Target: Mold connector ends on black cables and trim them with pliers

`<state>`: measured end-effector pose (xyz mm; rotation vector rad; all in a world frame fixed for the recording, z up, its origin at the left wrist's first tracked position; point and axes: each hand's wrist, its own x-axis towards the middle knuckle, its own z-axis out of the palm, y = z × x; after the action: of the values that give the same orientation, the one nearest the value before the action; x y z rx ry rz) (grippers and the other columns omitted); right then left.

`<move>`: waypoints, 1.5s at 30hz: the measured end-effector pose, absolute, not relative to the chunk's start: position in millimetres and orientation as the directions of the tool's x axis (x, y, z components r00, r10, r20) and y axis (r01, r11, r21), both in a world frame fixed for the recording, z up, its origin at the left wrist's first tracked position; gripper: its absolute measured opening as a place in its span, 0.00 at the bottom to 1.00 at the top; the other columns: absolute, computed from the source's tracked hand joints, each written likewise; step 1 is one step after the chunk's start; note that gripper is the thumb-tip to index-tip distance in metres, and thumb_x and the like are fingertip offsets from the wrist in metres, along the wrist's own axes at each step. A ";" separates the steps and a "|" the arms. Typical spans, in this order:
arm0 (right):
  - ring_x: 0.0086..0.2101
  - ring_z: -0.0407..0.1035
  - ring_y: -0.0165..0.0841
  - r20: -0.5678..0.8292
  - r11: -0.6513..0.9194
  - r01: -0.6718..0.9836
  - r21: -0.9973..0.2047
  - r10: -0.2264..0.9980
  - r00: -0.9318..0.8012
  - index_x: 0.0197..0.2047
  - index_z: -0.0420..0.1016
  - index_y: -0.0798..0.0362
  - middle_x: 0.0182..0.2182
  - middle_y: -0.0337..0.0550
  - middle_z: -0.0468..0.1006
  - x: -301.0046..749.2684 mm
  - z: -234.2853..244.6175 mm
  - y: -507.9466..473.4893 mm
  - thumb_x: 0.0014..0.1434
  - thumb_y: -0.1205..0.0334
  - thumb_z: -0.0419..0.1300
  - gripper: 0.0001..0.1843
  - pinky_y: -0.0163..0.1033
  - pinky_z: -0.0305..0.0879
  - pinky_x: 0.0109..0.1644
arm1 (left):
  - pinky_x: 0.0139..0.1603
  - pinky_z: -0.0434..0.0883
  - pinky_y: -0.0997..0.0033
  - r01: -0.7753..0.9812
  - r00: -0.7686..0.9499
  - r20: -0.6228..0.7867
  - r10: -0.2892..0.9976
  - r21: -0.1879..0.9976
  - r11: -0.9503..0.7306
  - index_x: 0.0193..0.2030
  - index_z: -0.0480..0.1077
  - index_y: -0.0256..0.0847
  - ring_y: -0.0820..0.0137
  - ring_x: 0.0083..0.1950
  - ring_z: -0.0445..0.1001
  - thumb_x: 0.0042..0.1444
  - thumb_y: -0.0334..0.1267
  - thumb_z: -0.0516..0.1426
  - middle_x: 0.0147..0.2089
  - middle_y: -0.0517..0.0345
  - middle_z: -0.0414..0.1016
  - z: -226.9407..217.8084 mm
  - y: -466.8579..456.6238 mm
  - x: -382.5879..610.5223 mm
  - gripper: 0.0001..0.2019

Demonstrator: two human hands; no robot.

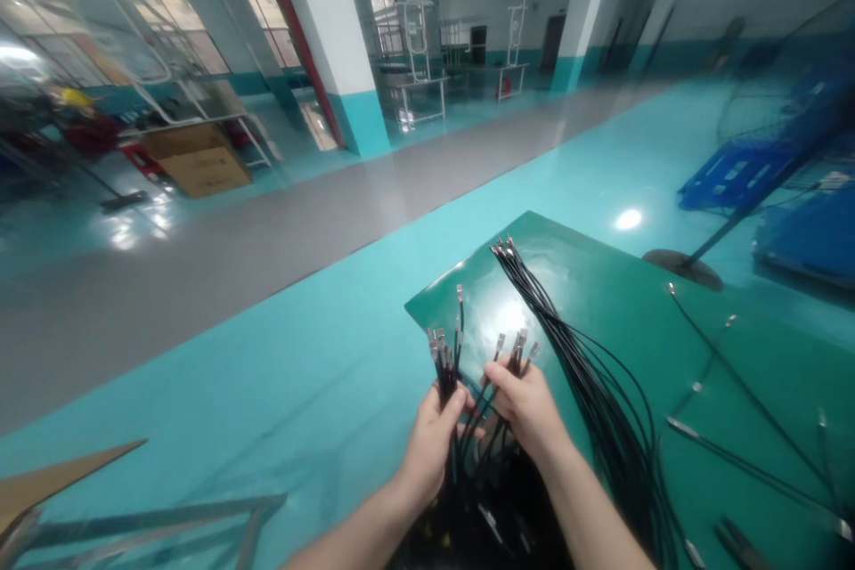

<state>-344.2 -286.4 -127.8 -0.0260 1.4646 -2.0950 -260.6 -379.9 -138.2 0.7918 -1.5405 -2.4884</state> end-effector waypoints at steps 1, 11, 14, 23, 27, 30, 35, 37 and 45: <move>0.10 0.40 0.17 -0.300 -0.240 0.443 -0.864 -0.462 -0.835 0.21 0.63 0.56 0.07 0.24 0.49 -345.0 -128.9 -285.5 0.41 0.51 0.66 0.19 0.27 0.34 0.12 | 0.25 0.69 0.76 -0.182 -0.864 -0.373 -0.339 0.858 -0.480 0.36 0.63 0.37 0.72 0.32 0.72 0.51 0.46 0.57 0.33 0.59 0.66 -138.6 -379.8 -260.4 0.14; 0.10 0.39 0.17 -0.330 -0.235 0.471 -0.850 -0.460 -0.824 0.22 0.62 0.55 0.08 0.23 0.47 -345.0 -135.1 -282.4 0.41 0.50 0.66 0.20 0.27 0.35 0.12 | 0.20 0.56 0.79 -0.321 -0.944 -0.320 0.086 0.818 -0.477 0.33 0.64 0.34 0.79 0.19 0.60 0.51 0.48 0.56 0.21 0.59 0.64 -123.3 -387.2 -258.0 0.16; 0.10 0.40 0.18 -0.342 -0.228 0.446 -0.865 -0.381 -0.859 0.26 0.64 0.55 0.09 0.23 0.49 -344.7 -137.2 -282.3 0.40 0.49 0.67 0.21 0.27 0.35 0.12 | 0.18 0.51 0.79 -0.299 -0.953 -0.292 0.086 0.845 -0.444 0.28 0.63 0.35 0.81 0.19 0.53 0.48 0.48 0.58 0.20 0.64 0.57 -129.3 -388.5 -259.9 0.16; 0.12 0.39 0.18 -0.273 -0.335 0.358 -0.872 -0.273 -0.922 0.38 0.68 0.57 0.10 0.23 0.48 -334.3 -125.3 -277.8 0.44 0.50 0.64 0.22 0.27 0.35 0.14 | 0.18 0.49 0.79 -0.323 -0.929 -0.352 -0.112 0.922 -0.212 0.28 0.58 0.38 0.81 0.17 0.49 0.45 0.50 0.60 0.17 0.71 0.50 -153.0 -392.5 -255.8 0.19; 0.12 0.38 0.18 -0.265 -0.321 0.370 -0.872 -0.326 -0.907 0.30 0.71 0.58 0.09 0.25 0.49 -337.6 -125.4 -278.0 0.45 0.52 0.64 0.17 0.28 0.34 0.13 | 0.18 0.49 0.79 -0.307 -0.929 -0.341 -0.144 0.927 -0.215 0.27 0.60 0.36 0.82 0.17 0.49 0.45 0.49 0.59 0.17 0.70 0.50 -153.9 -392.8 -251.9 0.18; 0.12 0.40 0.18 -0.256 -0.291 0.363 -0.885 -0.347 -0.902 0.28 0.71 0.57 0.10 0.29 0.58 -341.5 -129.7 -275.0 0.45 0.53 0.64 0.16 0.28 0.34 0.13 | 0.18 0.54 0.80 -0.282 -0.906 -0.352 -0.233 0.916 -0.287 0.34 0.65 0.35 0.81 0.18 0.54 0.48 0.50 0.58 0.19 0.68 0.55 -153.9 -391.8 -250.2 0.18; 0.11 0.39 0.17 -0.268 -0.239 0.380 -0.893 -0.395 -0.879 0.25 0.72 0.60 0.08 0.27 0.53 -343.1 -136.2 -272.3 0.45 0.54 0.65 0.15 0.29 0.32 0.13 | 0.25 0.65 0.78 -0.241 -0.887 -0.360 -0.289 0.895 -0.375 0.34 0.67 0.36 0.77 0.25 0.66 0.47 0.48 0.59 0.26 0.62 0.64 -143.9 -390.3 -251.5 0.16; 0.11 0.38 0.17 -0.272 -0.232 0.392 -0.890 -0.419 -0.866 0.25 0.71 0.60 0.07 0.26 0.49 -342.5 -136.7 -272.2 0.46 0.54 0.64 0.16 0.28 0.32 0.13 | 0.27 0.66 0.76 -0.228 -0.900 -0.353 -0.255 0.881 -0.414 0.33 0.67 0.36 0.75 0.27 0.68 0.48 0.47 0.58 0.27 0.60 0.66 -137.6 -389.9 -252.6 0.15; 0.11 0.38 0.17 -0.276 -0.239 0.429 -0.871 -0.485 -0.830 0.25 0.70 0.59 0.08 0.26 0.51 -342.2 -133.4 -270.0 0.46 0.53 0.64 0.16 0.27 0.34 0.13 | 0.22 0.62 0.79 -0.236 -0.932 -0.324 -0.165 0.885 -0.402 0.34 0.67 0.34 0.78 0.21 0.65 0.53 0.46 0.55 0.22 0.59 0.68 -130.7 -387.9 -252.5 0.14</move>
<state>-342.2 -270.0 -133.4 -0.0688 1.4512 -2.0979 -252.5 -387.9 -130.7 0.5848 -1.7413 -2.6023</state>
